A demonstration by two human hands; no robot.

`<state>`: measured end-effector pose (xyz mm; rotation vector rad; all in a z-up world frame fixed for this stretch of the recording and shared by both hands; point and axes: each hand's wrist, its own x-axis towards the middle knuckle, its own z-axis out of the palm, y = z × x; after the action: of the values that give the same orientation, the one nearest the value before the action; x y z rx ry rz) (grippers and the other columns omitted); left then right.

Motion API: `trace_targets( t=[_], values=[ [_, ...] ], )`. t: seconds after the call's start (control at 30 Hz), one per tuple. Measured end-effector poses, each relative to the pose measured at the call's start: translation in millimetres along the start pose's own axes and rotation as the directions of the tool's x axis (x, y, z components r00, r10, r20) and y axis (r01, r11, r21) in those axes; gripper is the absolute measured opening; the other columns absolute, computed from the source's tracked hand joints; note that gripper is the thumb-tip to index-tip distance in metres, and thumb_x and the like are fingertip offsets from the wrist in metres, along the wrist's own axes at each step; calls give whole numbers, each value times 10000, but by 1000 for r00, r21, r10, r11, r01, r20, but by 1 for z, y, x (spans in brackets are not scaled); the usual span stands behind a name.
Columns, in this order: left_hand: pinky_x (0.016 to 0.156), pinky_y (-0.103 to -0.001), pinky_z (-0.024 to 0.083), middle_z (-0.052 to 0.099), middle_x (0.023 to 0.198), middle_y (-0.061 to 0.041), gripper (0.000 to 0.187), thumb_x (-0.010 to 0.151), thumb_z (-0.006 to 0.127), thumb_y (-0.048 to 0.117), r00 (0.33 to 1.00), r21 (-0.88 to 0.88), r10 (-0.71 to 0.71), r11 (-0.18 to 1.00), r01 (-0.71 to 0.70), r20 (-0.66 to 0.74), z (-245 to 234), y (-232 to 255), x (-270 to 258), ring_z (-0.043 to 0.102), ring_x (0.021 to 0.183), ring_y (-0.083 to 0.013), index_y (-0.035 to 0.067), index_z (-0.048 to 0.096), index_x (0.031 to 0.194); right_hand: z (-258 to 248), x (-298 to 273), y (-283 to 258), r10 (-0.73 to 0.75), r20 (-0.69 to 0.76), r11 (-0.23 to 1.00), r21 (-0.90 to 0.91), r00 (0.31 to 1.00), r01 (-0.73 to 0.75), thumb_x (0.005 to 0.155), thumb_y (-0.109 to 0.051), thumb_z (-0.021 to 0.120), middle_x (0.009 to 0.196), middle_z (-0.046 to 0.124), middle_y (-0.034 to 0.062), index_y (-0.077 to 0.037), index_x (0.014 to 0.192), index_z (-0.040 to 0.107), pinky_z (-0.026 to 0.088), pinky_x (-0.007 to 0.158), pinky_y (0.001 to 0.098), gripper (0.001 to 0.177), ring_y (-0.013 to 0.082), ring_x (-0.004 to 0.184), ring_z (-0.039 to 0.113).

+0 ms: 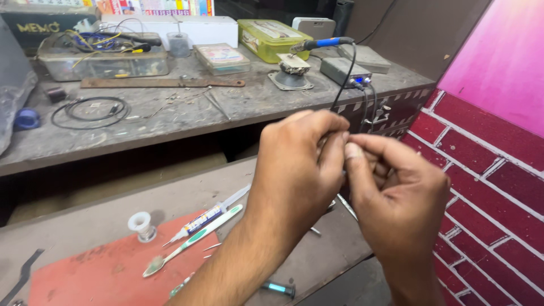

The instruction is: The person applies flux paste to a small green circuit board using a syringe. They then use a soldering iron to heat the board's components while holding it with tweezers. The person cleans the soldering iron tip on a sponge and uses a toothbrush to clean the circuit board.

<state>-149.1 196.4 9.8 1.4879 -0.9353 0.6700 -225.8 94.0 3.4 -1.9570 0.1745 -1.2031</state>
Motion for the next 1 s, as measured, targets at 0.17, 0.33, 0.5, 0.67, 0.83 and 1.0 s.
trace_targets(
  t=[0.17,0.33,0.5,0.67,0.83,1.0],
  values=[
    [691,-367,587,729,868,-154,101,886,675,44,991,-17,-123,992,123,45,-13,3,-27,744,791,-301,8,728,963,14,-35,5,30,50,993,113,998,-35,967,-4,665,849,751,49,38,1139,733,499,529,167,190,23,665,642],
    [648,-355,586,736,848,-144,108,864,678,37,959,-11,-266,963,268,101,-12,-8,-47,752,744,-277,7,736,949,26,-58,32,175,130,912,352,976,-210,972,17,623,937,757,98,76,1182,691,620,646,209,229,69,763,713],
    [648,-365,585,731,841,-160,124,849,679,30,944,-2,-318,948,319,91,-8,-24,-62,747,736,-287,2,746,950,33,-65,63,277,164,903,293,947,-315,957,6,642,908,749,91,64,1124,695,608,614,211,184,83,714,697],
    [685,-397,571,726,850,-174,100,878,684,43,963,33,-267,963,266,44,-3,-35,-65,732,778,-327,-7,737,947,39,-51,83,242,80,908,334,967,-255,964,-14,678,876,705,83,12,1082,584,566,594,195,153,69,702,682],
    [694,-397,572,725,848,-166,90,893,680,52,956,47,-289,957,287,49,2,-42,-66,730,779,-322,-2,733,940,39,-37,101,243,47,953,177,969,-247,979,-44,736,832,689,80,31,1030,581,541,534,198,180,81,657,671],
    [667,-406,558,717,820,-171,83,878,682,47,937,89,-340,939,334,76,2,-47,-67,719,751,-326,-5,735,916,39,-29,112,297,43,951,79,954,-300,976,-79,781,744,657,69,72,1002,538,482,438,205,287,90,582,645]
  ],
)
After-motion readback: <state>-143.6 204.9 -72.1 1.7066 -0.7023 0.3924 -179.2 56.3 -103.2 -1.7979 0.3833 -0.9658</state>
